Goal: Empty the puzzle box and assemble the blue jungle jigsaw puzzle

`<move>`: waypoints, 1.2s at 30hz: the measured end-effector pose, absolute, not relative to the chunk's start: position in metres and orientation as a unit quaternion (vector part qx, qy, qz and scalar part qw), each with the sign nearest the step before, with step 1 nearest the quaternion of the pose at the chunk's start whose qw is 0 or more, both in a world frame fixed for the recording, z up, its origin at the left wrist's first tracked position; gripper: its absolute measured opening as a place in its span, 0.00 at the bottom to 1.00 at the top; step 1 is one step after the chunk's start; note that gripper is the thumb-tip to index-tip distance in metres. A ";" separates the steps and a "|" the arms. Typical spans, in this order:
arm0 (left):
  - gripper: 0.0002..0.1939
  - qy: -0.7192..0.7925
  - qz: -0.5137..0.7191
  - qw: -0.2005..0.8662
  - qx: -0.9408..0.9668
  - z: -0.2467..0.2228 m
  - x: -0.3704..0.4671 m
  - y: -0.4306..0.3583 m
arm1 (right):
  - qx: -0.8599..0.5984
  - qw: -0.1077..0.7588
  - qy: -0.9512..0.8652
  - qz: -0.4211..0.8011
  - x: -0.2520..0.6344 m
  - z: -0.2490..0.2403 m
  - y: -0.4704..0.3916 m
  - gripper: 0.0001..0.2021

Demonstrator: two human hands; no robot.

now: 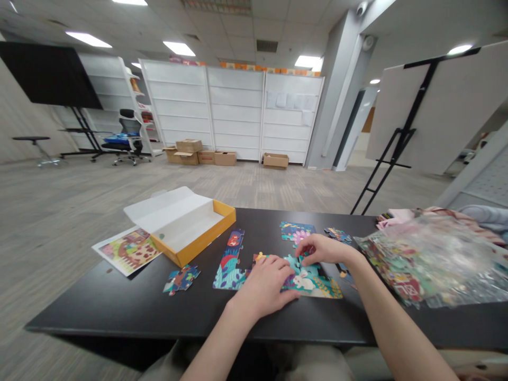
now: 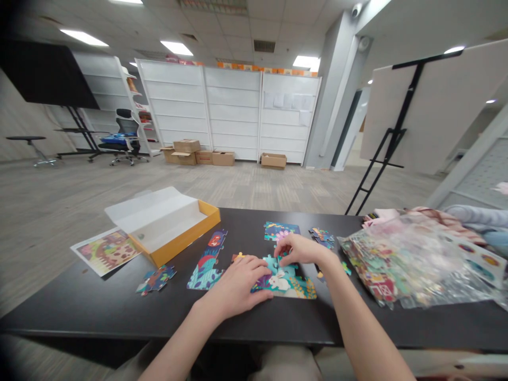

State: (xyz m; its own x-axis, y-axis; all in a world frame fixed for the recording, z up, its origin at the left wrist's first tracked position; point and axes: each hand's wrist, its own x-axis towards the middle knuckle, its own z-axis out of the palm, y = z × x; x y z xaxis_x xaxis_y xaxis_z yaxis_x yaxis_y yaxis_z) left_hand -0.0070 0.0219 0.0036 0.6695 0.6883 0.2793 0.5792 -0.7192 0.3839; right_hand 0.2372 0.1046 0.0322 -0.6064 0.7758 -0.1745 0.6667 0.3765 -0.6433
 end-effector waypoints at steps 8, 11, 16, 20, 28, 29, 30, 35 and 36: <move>0.19 0.354 0.194 0.123 0.907 0.007 -0.007 0.020 | -0.463 0.103 -0.821 0.317 0.235 0.034 0.100 0.17; 0.19 0.359 0.192 0.117 0.906 0.007 -0.006 0.019 | -0.480 0.109 -0.804 0.333 0.238 0.036 0.101 0.14; 0.23 0.360 0.191 0.095 0.908 0.008 -0.003 0.017 | -0.521 0.198 -0.787 0.265 0.250 0.042 0.105 0.17; 0.25 0.366 0.185 0.076 0.909 0.008 0.001 0.016 | -0.575 0.282 -0.749 0.169 0.272 0.041 0.101 0.19; 0.25 0.383 0.172 0.062 0.906 0.006 0.009 0.015 | -0.701 0.268 -0.657 0.068 0.324 0.043 0.049 0.16; 0.24 0.383 0.168 0.062 0.906 0.007 0.010 0.016 | -0.707 0.259 -0.655 0.066 0.329 0.044 0.042 0.15; 0.23 0.383 0.165 0.063 0.907 0.007 0.010 0.017 | -0.712 0.247 -0.654 0.062 0.334 0.045 0.036 0.14; 0.22 0.382 0.158 0.063 0.908 0.009 0.012 0.022 | -0.720 0.192 -0.665 0.058 0.352 0.041 0.012 0.10; 0.22 0.381 0.156 0.063 0.909 0.009 0.012 0.022 | -0.716 0.195 -0.668 0.061 0.352 0.040 0.009 0.10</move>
